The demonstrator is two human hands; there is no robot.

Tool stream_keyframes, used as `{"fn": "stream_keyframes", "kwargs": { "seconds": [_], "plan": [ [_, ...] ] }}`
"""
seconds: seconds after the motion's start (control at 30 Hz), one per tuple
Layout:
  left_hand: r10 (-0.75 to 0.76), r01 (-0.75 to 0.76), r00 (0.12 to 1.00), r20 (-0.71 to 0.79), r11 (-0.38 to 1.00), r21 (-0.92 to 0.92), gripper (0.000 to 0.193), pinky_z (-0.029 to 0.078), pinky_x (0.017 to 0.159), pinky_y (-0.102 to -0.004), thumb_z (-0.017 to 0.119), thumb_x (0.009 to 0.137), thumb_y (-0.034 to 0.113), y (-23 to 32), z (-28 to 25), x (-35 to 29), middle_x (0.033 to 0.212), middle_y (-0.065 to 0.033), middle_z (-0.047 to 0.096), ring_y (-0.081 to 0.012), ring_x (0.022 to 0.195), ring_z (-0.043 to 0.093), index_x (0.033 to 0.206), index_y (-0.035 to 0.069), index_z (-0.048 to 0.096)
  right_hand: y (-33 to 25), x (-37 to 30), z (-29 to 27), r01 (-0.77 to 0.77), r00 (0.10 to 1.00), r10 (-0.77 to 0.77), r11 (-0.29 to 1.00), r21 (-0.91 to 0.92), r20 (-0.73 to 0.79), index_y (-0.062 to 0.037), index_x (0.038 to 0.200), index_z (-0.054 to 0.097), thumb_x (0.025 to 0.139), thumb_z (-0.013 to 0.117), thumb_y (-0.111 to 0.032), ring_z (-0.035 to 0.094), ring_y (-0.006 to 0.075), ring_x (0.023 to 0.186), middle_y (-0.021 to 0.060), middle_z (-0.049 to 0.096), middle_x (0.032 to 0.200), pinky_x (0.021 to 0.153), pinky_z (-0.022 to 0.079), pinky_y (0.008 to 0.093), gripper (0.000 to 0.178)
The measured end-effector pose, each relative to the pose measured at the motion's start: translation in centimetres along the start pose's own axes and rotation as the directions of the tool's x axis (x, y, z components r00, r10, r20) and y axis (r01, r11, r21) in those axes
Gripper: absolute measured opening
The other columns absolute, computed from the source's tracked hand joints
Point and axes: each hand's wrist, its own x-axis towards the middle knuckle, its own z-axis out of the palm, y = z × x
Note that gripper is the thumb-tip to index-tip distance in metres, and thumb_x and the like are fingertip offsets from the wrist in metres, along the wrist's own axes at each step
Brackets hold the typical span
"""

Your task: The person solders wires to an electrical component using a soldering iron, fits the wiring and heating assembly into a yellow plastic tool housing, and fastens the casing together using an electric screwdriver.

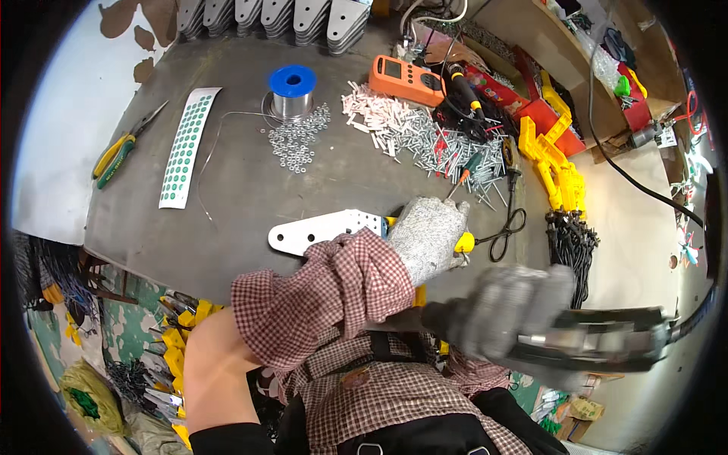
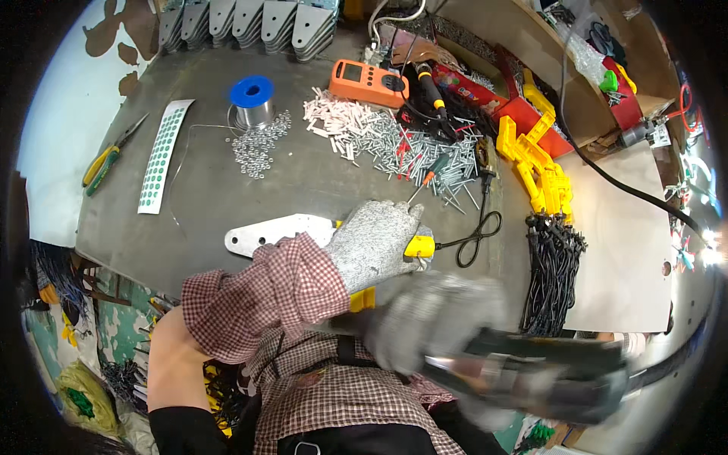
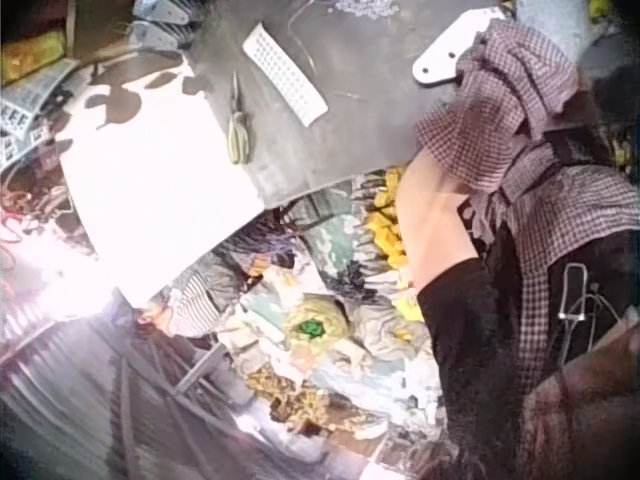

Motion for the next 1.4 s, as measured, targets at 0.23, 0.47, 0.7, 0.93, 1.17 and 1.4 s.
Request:
{"fn": "stream_keyframes", "kwargs": {
  "seconds": [0.23, 0.47, 0.7, 0.93, 1.17, 1.4],
  "plan": [
    [-0.092, 0.095, 0.990, 0.104, 0.995, -0.032, 0.045, 0.054, 0.071, -0.0434, 0.070, 0.078, 0.029, -1.2, 1.9, 0.5, 0.091, -0.0130, 0.072, -0.0281, 0.087, 0.071, 0.113, 0.002, 0.061, 1.8, 0.3, 0.8, 0.006, 1.000, -0.006, 1.000, -0.015, -0.008, -0.0027, 0.119, 0.051, 0.088, 0.069, -0.037, 0.068, 0.0247, 0.073, 0.0134, 0.065, 0.094, 0.064, 0.062, 0.0356, 0.050],
    [0.012, -0.012, 1.000, 0.008, 1.000, -0.020, 0.053, 0.055, 0.064, -0.0415, 0.075, 0.073, 0.033, -0.7, 1.6, 0.3, 0.077, -0.0138, 0.071, -0.0282, 0.074, 0.072, 0.111, 0.000, 0.059, 0.8, -0.4, 0.3, 0.035, 0.995, -0.044, 0.994, -0.103, -0.094, -0.0033, 0.114, 0.052, 0.085, 0.073, -0.043, 0.066, 0.0248, 0.065, 0.0129, 0.065, 0.087, 0.059, 0.061, 0.0366, 0.054],
    [-0.043, 0.043, 0.995, 0.095, 0.999, 0.009, 0.050, 0.055, 0.074, -0.0458, 0.073, 0.079, 0.042, -0.5, 0.3, -0.2, 0.085, -0.0169, 0.069, -0.0325, 0.084, 0.069, 0.107, 0.002, 0.062, -1.0, -0.8, 0.5, 0.147, 0.973, -0.181, 0.965, -0.216, -0.147, -0.0039, 0.109, 0.053, 0.081, 0.076, -0.049, 0.065, 0.0249, 0.057, 0.0125, 0.065, 0.081, 0.054, 0.060, 0.0375, 0.058],
    [-0.028, 0.022, 0.997, 0.075, 0.996, 0.083, 0.035, 0.055, 0.077, -0.0453, 0.066, 0.081, 0.026, -0.7, 1.8, 0.7, 0.090, -0.0184, 0.070, -0.0330, 0.087, 0.070, 0.107, 0.003, 0.064, 2.5, -2.9, -1.7, -0.192, 0.979, 0.199, 0.972, 0.138, -0.038, -0.0029, 0.095, 0.058, 0.075, 0.084, -0.034, 0.062, 0.0230, 0.061, 0.0178, 0.066, 0.079, 0.053, 0.050, 0.0360, 0.045],
    [-0.028, 0.016, 0.988, 0.155, 0.997, 0.076, 0.052, 0.055, 0.078, -0.0442, 0.069, 0.078, 0.030, -0.3, 1.6, 0.9, 0.091, -0.0184, 0.071, -0.0337, 0.088, 0.070, 0.119, 0.000, 0.059, 4.5, -2.7, -4.3, -0.146, 0.964, 0.062, 0.936, 0.319, 0.258, 0.0036, 0.108, 0.058, 0.081, 0.079, -0.030, 0.066, 0.0357, 0.070, 0.0213, 0.064, 0.082, 0.061, 0.054, 0.0486, 0.048],
    [-0.045, 0.032, 0.996, 0.075, 0.985, 0.169, 0.065, 0.056, 0.070, -0.0414, 0.070, 0.081, 0.040, -0.2, 2.5, 0.0, 0.085, -0.0141, 0.070, -0.0297, 0.080, 0.070, 0.124, -0.005, 0.052, 1.4, -1.5, 3.3, -0.284, 0.689, 0.037, 0.933, -0.222, -0.724, 0.0002, 0.106, 0.048, 0.074, 0.084, -0.050, 0.061, 0.0213, 0.058, 0.0116, 0.062, 0.075, 0.051, 0.053, 0.0368, 0.069]
  ]
}}
